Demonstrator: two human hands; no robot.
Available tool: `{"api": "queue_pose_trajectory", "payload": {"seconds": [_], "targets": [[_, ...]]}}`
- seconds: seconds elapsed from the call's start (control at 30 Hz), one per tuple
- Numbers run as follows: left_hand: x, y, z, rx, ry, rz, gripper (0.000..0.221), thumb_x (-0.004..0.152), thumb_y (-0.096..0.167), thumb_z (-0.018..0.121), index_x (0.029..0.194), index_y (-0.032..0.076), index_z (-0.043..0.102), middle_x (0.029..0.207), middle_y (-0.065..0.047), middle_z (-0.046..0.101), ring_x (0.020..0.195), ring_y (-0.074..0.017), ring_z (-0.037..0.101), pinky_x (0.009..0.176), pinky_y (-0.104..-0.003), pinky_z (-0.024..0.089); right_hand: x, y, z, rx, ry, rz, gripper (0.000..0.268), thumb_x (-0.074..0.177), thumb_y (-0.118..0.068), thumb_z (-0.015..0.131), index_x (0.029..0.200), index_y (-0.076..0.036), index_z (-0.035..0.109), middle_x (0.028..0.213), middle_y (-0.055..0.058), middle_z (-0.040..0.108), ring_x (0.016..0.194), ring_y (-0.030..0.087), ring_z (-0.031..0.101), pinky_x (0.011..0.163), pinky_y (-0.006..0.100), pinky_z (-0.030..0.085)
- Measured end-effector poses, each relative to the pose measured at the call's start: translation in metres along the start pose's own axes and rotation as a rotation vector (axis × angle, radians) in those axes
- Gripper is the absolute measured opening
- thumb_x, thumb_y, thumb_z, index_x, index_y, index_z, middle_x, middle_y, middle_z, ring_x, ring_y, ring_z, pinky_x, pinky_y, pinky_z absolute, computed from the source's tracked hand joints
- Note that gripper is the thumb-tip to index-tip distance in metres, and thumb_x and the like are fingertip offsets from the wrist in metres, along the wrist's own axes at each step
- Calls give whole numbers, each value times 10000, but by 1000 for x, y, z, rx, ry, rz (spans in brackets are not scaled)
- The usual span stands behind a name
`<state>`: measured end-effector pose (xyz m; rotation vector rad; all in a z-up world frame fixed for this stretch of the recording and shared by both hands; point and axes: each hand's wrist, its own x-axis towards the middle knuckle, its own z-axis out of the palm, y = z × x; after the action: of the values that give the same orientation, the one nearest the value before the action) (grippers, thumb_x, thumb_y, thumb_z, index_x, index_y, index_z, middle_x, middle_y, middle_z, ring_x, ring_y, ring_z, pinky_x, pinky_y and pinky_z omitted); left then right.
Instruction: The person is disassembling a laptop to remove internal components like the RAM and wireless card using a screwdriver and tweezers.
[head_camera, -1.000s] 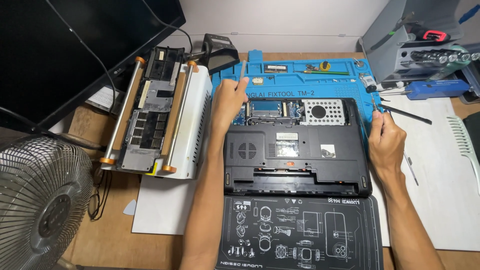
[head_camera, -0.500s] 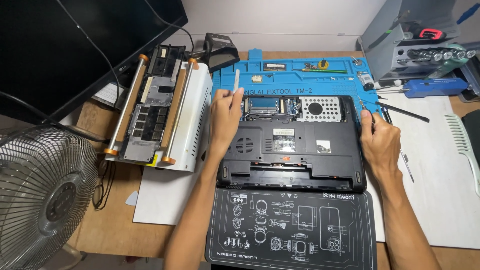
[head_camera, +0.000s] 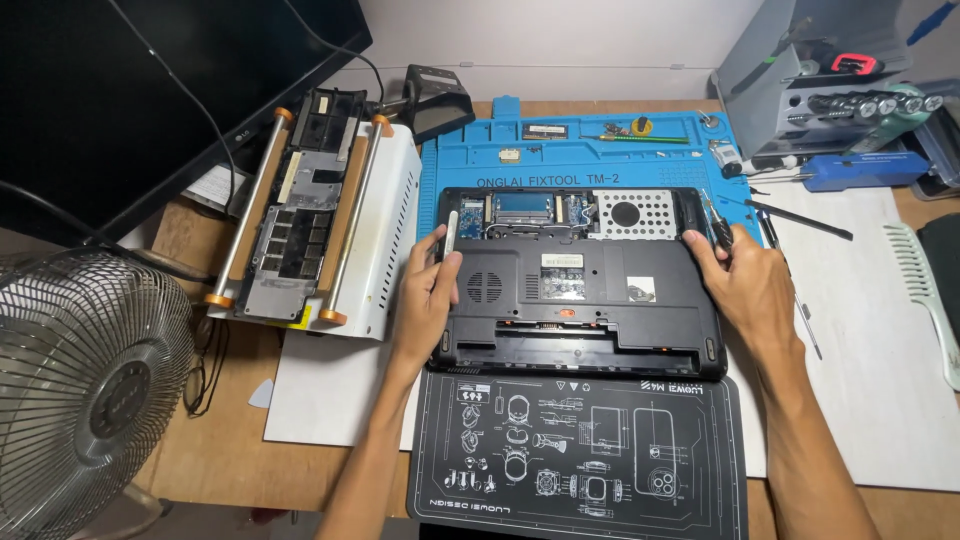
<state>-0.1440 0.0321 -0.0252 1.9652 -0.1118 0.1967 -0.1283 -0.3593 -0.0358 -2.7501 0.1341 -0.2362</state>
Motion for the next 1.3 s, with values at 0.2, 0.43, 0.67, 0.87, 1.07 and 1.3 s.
{"api": "queue_pose_trajectory", "payload": {"seconds": [0.2, 0.43, 0.67, 0.87, 1.07, 1.3], "targets": [[-3, -6, 1, -311, -11, 4, 508, 1072, 344, 441, 605, 147, 467, 1637, -112, 415, 1538, -261, 381, 1244, -458, 288, -3, -9, -7, 1, -99, 101, 549, 1107, -521, 547, 936, -2, 495, 802, 143, 715, 687, 418, 664, 579, 519, 460], [-4, -18, 5, -528, 85, -42, 575, 1128, 309, 427, 613, 63, 487, 1536, -255, 493, 1487, -368, 377, 1274, -488, 190, -7, -13, -9, 191, 2, 145, 462, 1067, -430, 683, 879, -28, 552, 669, 200, 691, 719, 451, 706, 653, 537, 537], [-7, -16, 11, -592, 140, -28, 591, 1126, 329, 432, 604, 58, 496, 1518, -262, 517, 1472, -366, 415, 1281, -494, 195, -5, 7, 6, 312, 60, 149, 432, 1028, -375, 766, 912, -48, 508, 643, 170, 656, 680, 404, 683, 649, 492, 521], [-15, -15, 26, -634, 185, -24, 593, 1125, 331, 429, 604, 55, 493, 1479, -274, 545, 1456, -355, 433, 1287, -498, 179, -1, 17, 5, 369, 96, 174, 444, 1025, -343, 804, 930, -24, 511, 671, 185, 658, 665, 378, 676, 659, 482, 520], [-23, -11, 33, -611, 199, -38, 607, 1125, 339, 430, 597, 52, 520, 1448, -275, 569, 1466, -369, 410, 1279, -510, 176, 0, 19, 1, 338, 96, 161, 440, 1056, -345, 793, 959, -15, 519, 691, 195, 660, 676, 372, 682, 658, 479, 520], [-22, -5, 33, -631, 217, -78, 611, 1132, 312, 407, 593, 34, 481, 1392, -273, 615, 1471, -368, 410, 1280, -493, 206, 1, 15, -5, 249, 102, 154, 488, 1177, -429, 613, 955, 0, 542, 676, 225, 662, 669, 436, 672, 635, 521, 503]]}}
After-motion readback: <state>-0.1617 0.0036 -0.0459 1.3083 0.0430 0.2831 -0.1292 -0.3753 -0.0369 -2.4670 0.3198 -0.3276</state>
